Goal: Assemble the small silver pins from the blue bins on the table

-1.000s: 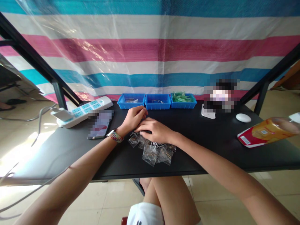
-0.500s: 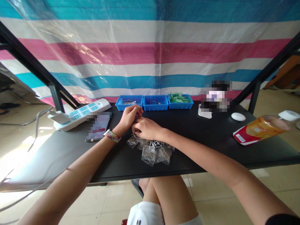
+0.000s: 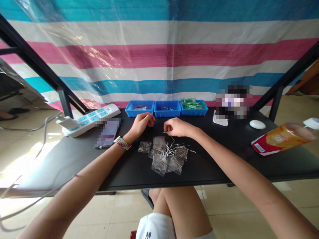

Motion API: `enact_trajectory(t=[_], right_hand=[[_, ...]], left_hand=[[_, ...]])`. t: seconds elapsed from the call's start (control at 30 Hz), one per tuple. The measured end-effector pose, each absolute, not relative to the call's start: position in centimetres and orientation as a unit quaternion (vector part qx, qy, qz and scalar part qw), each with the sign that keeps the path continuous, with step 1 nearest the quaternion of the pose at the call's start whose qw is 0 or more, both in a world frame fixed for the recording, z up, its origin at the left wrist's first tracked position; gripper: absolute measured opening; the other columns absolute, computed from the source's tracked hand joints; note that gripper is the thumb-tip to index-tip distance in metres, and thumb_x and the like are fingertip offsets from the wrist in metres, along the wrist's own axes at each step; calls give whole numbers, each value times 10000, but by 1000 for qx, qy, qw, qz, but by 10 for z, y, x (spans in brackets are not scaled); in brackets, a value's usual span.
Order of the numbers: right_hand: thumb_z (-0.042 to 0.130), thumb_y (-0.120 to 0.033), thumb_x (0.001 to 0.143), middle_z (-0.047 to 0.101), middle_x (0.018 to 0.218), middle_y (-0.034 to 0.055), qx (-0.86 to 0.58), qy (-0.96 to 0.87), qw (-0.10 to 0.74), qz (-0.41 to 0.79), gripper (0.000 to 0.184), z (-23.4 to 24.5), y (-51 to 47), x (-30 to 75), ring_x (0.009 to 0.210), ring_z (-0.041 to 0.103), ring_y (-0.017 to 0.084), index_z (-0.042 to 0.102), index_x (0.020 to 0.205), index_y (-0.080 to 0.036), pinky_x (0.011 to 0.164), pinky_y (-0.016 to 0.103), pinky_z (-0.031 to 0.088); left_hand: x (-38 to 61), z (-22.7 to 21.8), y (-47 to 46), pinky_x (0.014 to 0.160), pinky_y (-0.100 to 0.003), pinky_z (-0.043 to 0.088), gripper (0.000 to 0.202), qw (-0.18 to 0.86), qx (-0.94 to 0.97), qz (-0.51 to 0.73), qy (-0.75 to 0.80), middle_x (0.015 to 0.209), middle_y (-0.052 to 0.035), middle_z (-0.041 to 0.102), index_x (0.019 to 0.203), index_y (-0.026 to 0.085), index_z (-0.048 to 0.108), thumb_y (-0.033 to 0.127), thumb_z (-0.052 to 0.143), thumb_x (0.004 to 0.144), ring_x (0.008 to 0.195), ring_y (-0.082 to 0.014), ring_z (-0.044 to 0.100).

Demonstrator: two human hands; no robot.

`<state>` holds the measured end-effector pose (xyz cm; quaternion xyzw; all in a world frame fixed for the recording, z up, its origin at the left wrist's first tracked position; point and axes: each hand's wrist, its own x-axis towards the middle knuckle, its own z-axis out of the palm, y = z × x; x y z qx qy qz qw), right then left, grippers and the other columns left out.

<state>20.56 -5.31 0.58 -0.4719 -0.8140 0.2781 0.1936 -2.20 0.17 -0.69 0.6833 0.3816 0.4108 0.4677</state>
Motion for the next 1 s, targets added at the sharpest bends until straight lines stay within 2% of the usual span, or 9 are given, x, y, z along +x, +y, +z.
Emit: enact_trajectory(t=[0.13,0.3,0.5,0.67,0.73,0.87,1.0], right_hand=[[743,8,711,654,665,-48,-490,-788,217,304,245,2,-58,217,620,597,122,789,878,-167,620,244,405],[674,-11,767,609,656,-64,-471,-789,245,308,281,0,-65,220,623,549,113,800,968,-162,645,246,394],[605,-53,827,697,735,-8,-471,-766,273,343,263,-1,-62,225,675,575,130,830,918,-153,676,262,407],[507,-81,850,684,755,3,-436,-736,326,403,416,-2,-59,232,688,547,139,866,1036,-180,662,264,415],[481,-82,837,675,764,9,-433,-717,355,417,443,-3,-58,233,678,536,131,876,1007,-190,651,256,424],[528,-123,804,698,779,33,-471,-616,431,461,339,-9,-54,233,675,586,123,856,873,-170,645,240,481],[634,-172,759,744,793,44,-485,-539,476,497,231,-13,-52,234,633,639,122,834,875,-165,602,234,516]], left_hand=[[-22,-11,4,607,-271,509,369,466,696,393,379,623,-42,651,741,171,695,491,619,909,592,-155,630],[-23,-12,5,599,-271,506,392,470,699,386,376,611,-40,650,746,174,699,523,627,909,578,-154,618],[-23,-13,5,614,-270,498,390,475,698,380,377,627,-43,658,756,168,704,525,643,900,600,-160,624],[-22,-13,4,630,-270,492,380,474,700,379,375,636,-43,664,763,160,708,507,644,902,615,-162,630],[-22,-13,4,625,-268,488,379,476,699,380,375,632,-42,660,762,159,708,505,643,903,611,-159,624],[-23,-13,5,612,-265,486,378,476,697,384,374,621,-41,652,754,159,704,498,632,905,598,-154,612],[-23,-14,6,613,-268,497,384,473,703,385,366,616,-42,653,757,158,707,499,625,914,591,-153,607]])
